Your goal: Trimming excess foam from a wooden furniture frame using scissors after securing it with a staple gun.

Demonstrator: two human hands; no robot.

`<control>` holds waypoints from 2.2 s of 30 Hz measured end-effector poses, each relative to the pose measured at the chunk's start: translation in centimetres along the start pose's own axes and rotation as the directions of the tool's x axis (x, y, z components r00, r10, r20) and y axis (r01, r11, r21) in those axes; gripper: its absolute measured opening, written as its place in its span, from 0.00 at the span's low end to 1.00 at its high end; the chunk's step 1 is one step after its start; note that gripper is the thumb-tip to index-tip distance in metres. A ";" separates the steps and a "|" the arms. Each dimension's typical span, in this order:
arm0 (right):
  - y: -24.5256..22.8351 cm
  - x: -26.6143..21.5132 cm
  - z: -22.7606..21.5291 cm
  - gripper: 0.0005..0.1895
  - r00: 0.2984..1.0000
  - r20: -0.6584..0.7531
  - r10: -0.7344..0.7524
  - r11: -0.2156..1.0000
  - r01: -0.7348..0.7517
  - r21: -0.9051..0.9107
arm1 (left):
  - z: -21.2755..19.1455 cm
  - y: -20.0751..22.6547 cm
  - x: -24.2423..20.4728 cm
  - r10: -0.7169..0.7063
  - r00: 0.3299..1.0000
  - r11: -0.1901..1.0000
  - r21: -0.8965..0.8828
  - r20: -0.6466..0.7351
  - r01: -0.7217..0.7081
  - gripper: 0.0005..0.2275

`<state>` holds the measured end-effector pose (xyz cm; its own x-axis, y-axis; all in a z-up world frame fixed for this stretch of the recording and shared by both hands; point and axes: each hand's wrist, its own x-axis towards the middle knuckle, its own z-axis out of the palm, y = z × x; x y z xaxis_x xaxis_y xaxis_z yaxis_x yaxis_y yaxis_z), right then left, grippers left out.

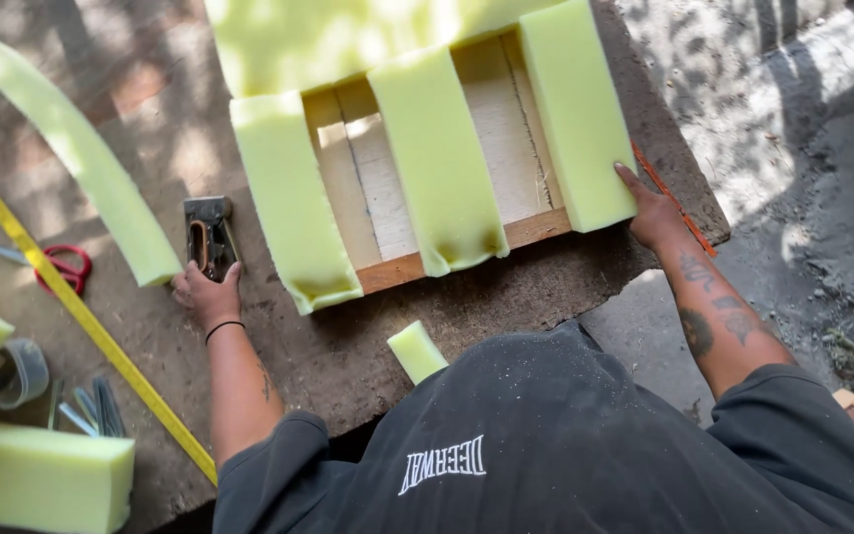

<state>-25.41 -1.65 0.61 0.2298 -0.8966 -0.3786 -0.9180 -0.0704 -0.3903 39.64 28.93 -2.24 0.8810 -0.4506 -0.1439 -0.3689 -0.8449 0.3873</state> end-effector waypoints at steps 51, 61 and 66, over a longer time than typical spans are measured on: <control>9.7 12.3 -0.6 0.57 0.721 0.479 -0.500 0.856 0.327 0.401 | 17.2 47.4 -35.4 -0.123 0.564 0.950 0.262 0.816 -0.172 0.23; 7.9 15.9 -5.9 0.55 0.546 0.694 -0.469 0.882 0.336 0.332 | 18.2 45.7 -34.6 -0.048 0.592 0.982 0.148 0.805 -0.121 0.16; 7.3 17.1 -9.1 0.44 0.395 0.796 -0.460 0.881 0.313 0.354 | 16.2 45.4 -34.7 0.004 0.431 0.999 0.015 0.902 -0.041 0.20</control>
<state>-31.17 -21.51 -1.09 0.7699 0.0264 -0.6376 -0.6226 -0.1884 -0.7596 -12.48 1.54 5.61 0.1108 -0.4577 -0.8822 -0.4091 -0.8300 0.3792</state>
